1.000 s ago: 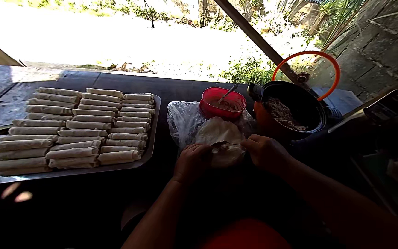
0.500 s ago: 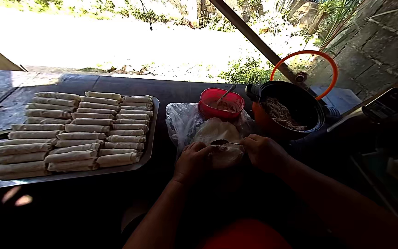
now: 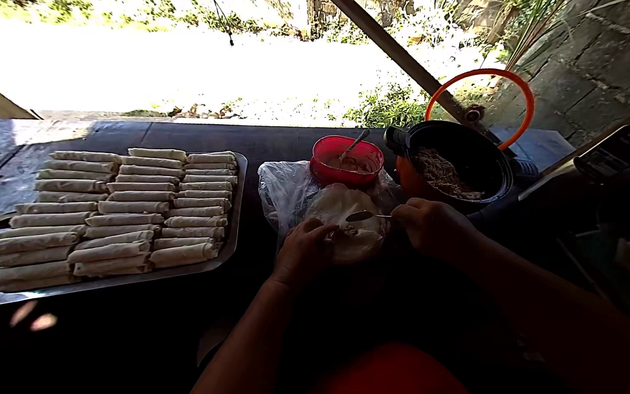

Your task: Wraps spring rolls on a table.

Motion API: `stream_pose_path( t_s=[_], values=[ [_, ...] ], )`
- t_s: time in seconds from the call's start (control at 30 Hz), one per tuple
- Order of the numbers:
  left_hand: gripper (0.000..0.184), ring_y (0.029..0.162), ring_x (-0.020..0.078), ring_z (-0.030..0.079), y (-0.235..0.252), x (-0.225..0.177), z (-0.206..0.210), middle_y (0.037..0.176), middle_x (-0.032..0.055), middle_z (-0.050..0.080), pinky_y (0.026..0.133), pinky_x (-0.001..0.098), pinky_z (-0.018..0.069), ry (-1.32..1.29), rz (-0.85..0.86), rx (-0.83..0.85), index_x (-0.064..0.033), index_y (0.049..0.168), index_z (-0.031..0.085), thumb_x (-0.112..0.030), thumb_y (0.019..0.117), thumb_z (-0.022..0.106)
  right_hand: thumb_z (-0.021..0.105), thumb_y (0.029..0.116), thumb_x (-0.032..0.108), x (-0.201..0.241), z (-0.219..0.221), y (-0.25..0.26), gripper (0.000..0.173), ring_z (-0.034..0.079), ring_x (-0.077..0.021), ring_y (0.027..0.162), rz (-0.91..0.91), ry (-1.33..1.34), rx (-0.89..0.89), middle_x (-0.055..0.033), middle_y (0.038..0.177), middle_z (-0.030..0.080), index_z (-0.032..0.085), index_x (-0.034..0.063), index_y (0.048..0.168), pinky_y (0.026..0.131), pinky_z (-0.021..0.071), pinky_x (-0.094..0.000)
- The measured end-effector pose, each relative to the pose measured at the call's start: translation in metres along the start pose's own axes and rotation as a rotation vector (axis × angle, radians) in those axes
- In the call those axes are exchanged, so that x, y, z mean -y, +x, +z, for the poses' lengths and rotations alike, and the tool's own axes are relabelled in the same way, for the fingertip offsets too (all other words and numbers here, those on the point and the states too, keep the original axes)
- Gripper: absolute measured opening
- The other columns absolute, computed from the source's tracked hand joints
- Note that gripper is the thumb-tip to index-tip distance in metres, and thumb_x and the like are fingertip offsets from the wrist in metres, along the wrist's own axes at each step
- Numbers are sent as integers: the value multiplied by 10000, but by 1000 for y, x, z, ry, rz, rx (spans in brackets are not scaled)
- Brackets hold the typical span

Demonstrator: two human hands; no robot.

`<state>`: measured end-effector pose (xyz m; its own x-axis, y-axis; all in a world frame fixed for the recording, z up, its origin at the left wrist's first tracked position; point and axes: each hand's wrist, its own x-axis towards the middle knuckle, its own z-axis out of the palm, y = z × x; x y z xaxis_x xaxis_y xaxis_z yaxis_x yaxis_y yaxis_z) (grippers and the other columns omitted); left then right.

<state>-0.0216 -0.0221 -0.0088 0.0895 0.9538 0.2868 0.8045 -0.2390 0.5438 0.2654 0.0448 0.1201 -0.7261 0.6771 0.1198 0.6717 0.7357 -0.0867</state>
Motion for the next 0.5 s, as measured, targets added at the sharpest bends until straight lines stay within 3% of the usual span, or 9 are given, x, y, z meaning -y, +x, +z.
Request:
stream_pose_path(
  t_s=[0.1,0.23,0.37,0.5],
  values=[
    [414,1000,143,625,5,-3,-3,1081,-24,662,934,479,495,-37,-34,38,-333,1260,724,-282,862,621,514,986,113,3,11,-4,256,686,-209,794,-50,-40,54,-58,905,664,724,153,1127,668,588,-401],
    [324,981,148,620,14,-12,-4,1033,-21,656,920,483,489,17,-90,81,-358,1186,752,-489,909,648,539,969,92,3,6,-4,215,685,-222,774,-63,-87,83,-61,892,659,713,142,1084,643,587,-409],
    [260,980,155,624,21,-22,-3,1013,-30,661,913,484,480,92,-155,111,-368,1088,781,-498,893,668,570,978,113,-2,-17,-2,187,664,-177,731,-15,-69,-18,-29,853,636,733,156,1059,606,574,-373],
    [227,990,157,636,26,-32,0,1022,-40,675,912,503,480,142,-217,105,-379,1027,791,-501,874,676,604,950,102,-8,-37,-1,198,670,-192,722,49,-86,-55,-36,858,644,739,160,1083,585,569,-393]
  ],
)
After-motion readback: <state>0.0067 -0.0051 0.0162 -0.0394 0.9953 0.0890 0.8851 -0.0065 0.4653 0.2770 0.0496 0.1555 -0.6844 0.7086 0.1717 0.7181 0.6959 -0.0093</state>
